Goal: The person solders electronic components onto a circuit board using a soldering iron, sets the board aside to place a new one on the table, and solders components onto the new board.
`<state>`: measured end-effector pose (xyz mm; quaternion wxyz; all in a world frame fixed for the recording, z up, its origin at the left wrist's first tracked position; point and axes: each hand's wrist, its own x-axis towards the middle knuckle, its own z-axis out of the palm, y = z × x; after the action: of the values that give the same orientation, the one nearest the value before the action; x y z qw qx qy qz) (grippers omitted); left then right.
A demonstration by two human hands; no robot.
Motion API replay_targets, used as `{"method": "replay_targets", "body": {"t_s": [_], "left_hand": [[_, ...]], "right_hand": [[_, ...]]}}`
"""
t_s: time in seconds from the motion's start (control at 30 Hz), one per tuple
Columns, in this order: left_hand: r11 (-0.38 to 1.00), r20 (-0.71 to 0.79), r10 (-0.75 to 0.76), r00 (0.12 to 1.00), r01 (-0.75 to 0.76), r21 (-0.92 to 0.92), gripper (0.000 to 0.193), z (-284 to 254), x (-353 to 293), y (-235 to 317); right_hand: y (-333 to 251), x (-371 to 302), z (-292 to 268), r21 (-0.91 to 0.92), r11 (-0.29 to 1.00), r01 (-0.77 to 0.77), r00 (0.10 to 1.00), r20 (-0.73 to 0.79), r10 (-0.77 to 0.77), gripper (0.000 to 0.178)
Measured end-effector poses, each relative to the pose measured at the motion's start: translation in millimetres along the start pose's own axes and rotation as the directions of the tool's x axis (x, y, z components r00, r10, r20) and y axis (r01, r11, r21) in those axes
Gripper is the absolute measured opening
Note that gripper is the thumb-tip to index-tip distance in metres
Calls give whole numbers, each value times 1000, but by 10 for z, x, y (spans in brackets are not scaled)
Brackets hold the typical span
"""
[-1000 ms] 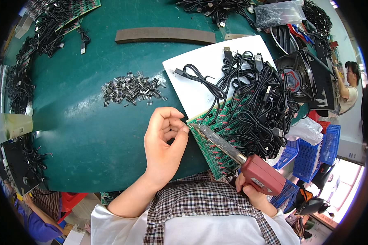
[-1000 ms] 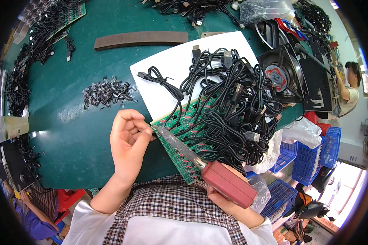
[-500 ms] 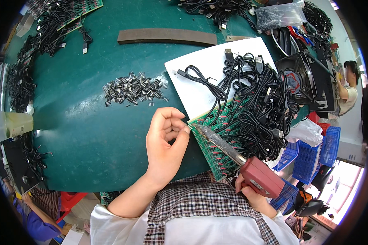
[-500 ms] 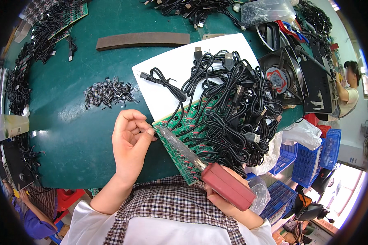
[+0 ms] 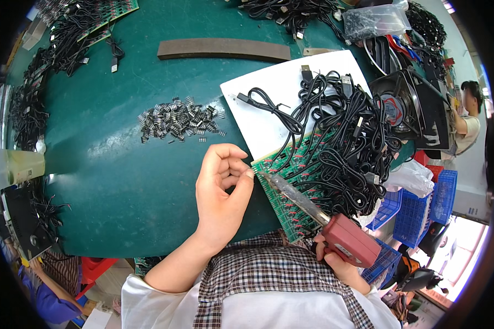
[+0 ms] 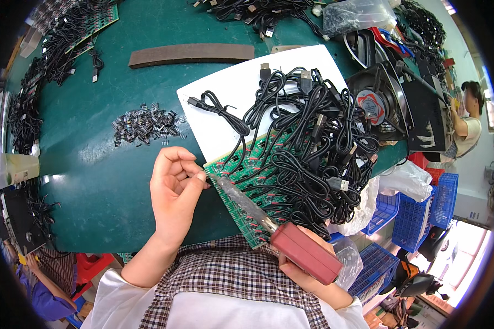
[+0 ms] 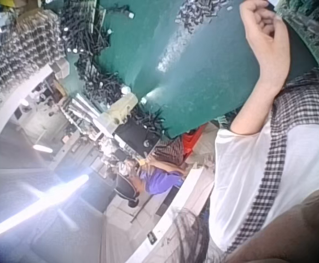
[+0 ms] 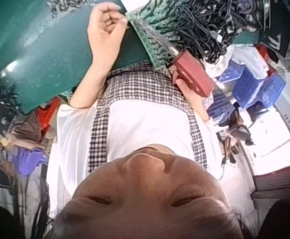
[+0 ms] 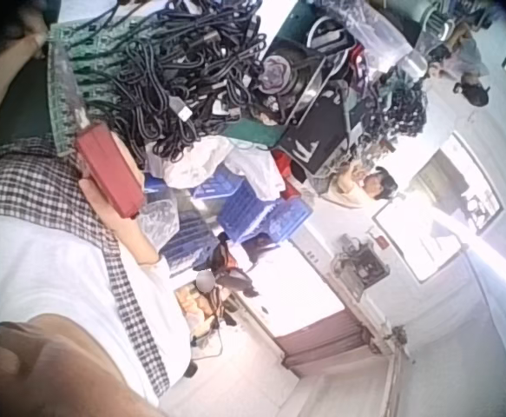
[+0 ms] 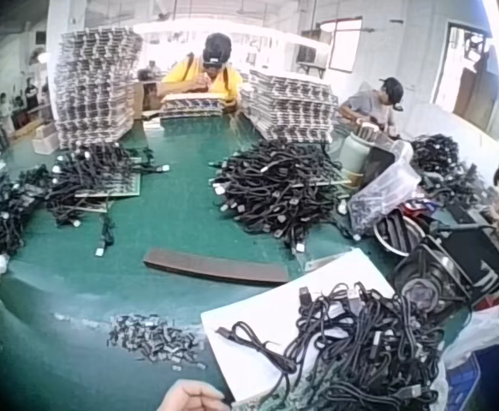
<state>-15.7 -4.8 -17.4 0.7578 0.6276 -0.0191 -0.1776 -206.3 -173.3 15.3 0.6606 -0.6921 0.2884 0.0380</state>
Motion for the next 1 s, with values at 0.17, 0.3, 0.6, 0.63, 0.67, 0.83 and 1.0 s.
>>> {"method": "replay_targets", "body": {"t_s": [0.17,0.3,0.6,0.63,0.67,0.83,1.0], "left_hand": [[1000,6,3,1000,-3,2,26,-5,-3,-11],[1000,-6,5,1000,-5,-1,26,9,-10,12],[998,-11,12,1000,-12,60,27,-10,-32,79],[996,-3,-7,1000,7,86,27,4,-30,135],[996,-7,-5,1000,6,89,27,-20,-31,195],[637,-16,207,978,-122,761,29,-380,121,331],[472,24,229,973,-132,872,21,-401,260,273]], "right_hand": [[-114,37,79,157,986,-50,999,27,46,69],[94,-21,-54,-114,993,3,1000,18,-1,70],[248,-19,-135,-347,923,164,984,-13,-179,47],[193,-13,-111,-345,924,166,983,-13,-182,47],[87,-13,-66,-391,915,101,991,-38,-126,39],[-90,17,-3,-238,965,110,993,-5,-114,25],[54,47,-29,-343,931,123,992,12,-127,35]]}}
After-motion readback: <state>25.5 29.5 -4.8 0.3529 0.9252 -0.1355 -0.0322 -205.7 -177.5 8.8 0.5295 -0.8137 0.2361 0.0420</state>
